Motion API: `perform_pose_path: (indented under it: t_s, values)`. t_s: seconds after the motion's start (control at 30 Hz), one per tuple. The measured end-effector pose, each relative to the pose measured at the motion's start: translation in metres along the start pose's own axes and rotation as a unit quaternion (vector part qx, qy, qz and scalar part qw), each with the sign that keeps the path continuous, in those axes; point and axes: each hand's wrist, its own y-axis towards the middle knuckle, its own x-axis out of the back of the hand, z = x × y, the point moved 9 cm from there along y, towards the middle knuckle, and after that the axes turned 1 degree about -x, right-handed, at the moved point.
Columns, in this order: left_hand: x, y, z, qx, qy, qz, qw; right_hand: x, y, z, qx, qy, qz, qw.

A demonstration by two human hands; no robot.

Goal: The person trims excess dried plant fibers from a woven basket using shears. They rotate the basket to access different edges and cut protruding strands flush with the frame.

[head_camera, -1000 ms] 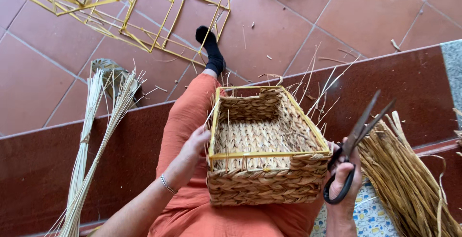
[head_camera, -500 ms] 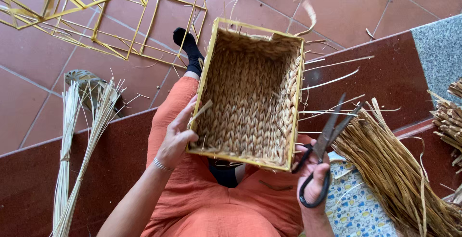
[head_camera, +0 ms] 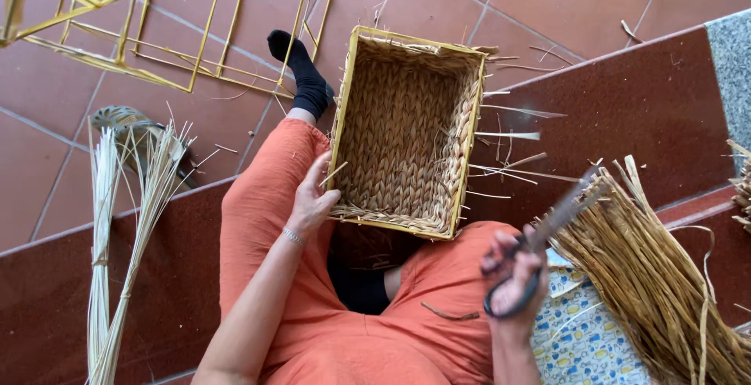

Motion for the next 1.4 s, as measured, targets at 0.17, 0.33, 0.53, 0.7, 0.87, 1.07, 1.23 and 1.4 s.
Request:
perform_pose_path:
  t_s: [0.17,0.33,0.53,0.7,0.87,1.07,1.23,1.4]
  values:
    - [-0.025,-0.04,-0.108,-0.275,0.376,-0.139,0.874,0.022,-0.049,0.046,0.082,-0.067,0.096,0.99]
    - [-0.123,-0.01,-0.056,-0.198,0.255,0.051,0.945,0.004,-0.056,-0.016,-0.246,-0.032,0.199,0.948]
    - [-0.163,0.034,0.107,0.146,0.205,0.079,0.965,-0.017,-0.065,-0.053,-0.386,-0.069,0.165,0.905]
    - [-0.167,0.035,0.148,0.142,0.14,0.028,0.979,-0.022,-0.065,-0.057,-0.42,-0.093,0.149,0.891]
    - [-0.157,0.035,0.147,0.157,0.046,-0.01,0.986,-0.025,-0.069,-0.069,-0.431,-0.09,0.116,0.89]
    - [-0.176,0.038,0.141,0.153,0.087,0.039,0.984,-0.032,-0.067,-0.079,-0.43,-0.076,0.076,0.897]
    - [-0.17,0.034,0.149,0.151,0.114,0.025,0.982,-0.028,-0.064,-0.071,-0.373,-0.145,0.104,0.911]
    - [-0.164,0.029,0.154,0.167,0.152,0.017,0.974,-0.029,-0.062,-0.078,-0.386,-0.109,0.093,0.911]
